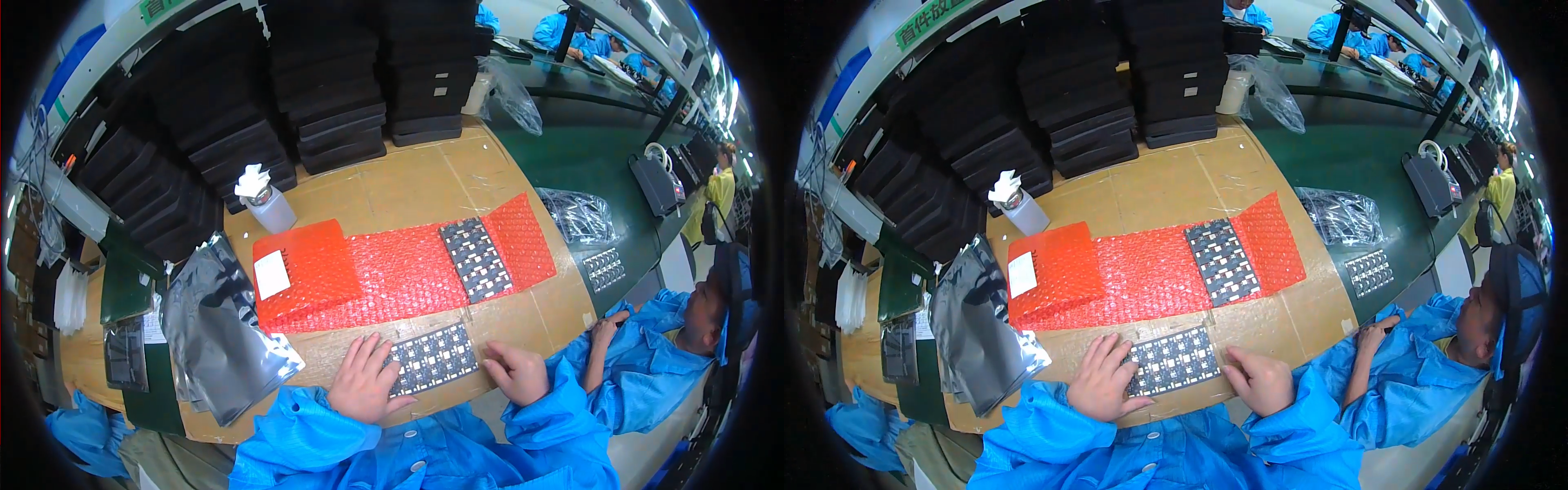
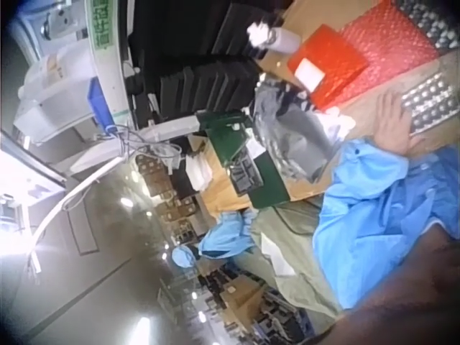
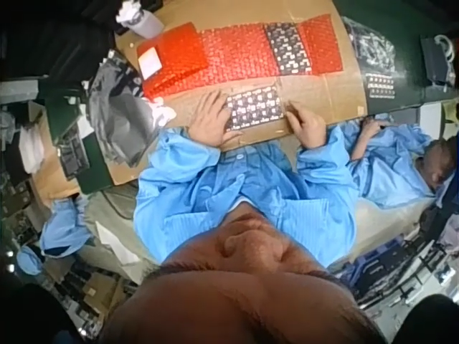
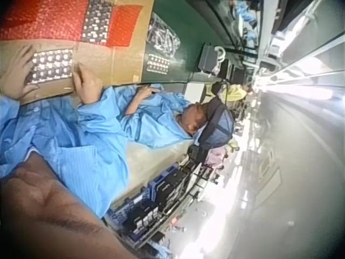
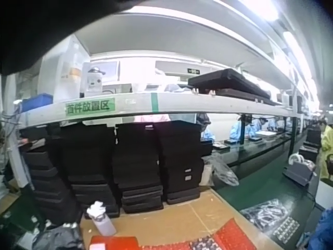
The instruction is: The person assembles electronic components by hand, connecting ribbon cables to a circuit board array.
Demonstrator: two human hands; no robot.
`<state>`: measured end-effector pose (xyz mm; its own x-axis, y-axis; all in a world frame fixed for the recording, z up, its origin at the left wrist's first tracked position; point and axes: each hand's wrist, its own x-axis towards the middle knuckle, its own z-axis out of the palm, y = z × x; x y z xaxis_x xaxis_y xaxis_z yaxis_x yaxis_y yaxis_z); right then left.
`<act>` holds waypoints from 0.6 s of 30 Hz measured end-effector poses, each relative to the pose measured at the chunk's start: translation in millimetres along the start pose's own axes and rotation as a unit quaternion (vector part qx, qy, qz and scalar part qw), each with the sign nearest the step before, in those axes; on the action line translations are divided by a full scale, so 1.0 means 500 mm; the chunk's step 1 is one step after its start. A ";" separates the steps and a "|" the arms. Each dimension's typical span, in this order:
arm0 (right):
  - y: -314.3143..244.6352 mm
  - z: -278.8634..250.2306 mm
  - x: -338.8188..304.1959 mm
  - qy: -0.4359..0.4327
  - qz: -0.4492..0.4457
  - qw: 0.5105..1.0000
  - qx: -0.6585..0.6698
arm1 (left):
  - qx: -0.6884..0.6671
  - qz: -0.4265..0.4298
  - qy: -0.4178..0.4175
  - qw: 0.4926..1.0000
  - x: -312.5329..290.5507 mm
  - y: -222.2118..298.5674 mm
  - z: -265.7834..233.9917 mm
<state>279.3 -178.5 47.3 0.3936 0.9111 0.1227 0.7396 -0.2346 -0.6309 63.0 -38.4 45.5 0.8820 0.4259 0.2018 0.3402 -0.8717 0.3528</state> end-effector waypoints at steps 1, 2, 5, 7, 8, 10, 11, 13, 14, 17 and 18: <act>0.000 0.002 0.003 -0.015 -0.008 1.000 0.016 | 0.001 0.001 0.000 1.000 -0.001 -0.003 0.004; 0.000 -0.002 0.007 -0.033 0.004 0.999 0.022 | -0.004 -0.002 0.006 1.000 -0.002 -0.004 0.005; -0.002 -0.009 0.017 -0.060 0.068 0.992 0.082 | -0.008 -0.006 0.011 1.000 -0.001 -0.007 0.006; 0.000 -0.009 0.020 -0.060 0.056 0.993 0.080 | -0.007 -0.006 0.011 1.000 0.000 -0.008 0.006; 0.002 -0.012 0.020 -0.059 0.044 0.994 0.076 | -0.009 -0.005 0.011 1.000 0.003 -0.008 0.008; 0.007 -0.029 0.020 -0.065 0.048 0.994 0.073 | -0.013 0.002 0.010 1.000 0.008 -0.006 0.009; 0.015 -0.036 0.023 -0.071 0.049 0.994 0.072 | -0.013 -0.001 0.005 1.000 0.011 -0.006 0.009; 0.054 -0.053 0.034 0.001 0.050 0.997 0.050 | -0.011 0.005 0.000 1.000 0.009 -0.003 0.006; 0.080 -0.066 0.045 0.074 0.051 0.996 0.023 | -0.010 -0.012 -0.007 1.000 0.008 -0.002 0.005; 0.177 -0.113 0.115 0.266 0.178 0.941 0.112 | -0.019 -0.014 -0.012 1.000 0.005 -0.004 0.013; 0.218 -0.133 0.136 0.308 0.189 0.924 0.123 | -0.011 -0.020 -0.010 1.000 0.009 0.002 0.010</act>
<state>422.8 -164.5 37.9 0.8904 0.3968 0.2231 0.3692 -0.3425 -0.8640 69.0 -38.6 42.3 0.8738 0.4560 0.1688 0.3693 -0.8482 0.3798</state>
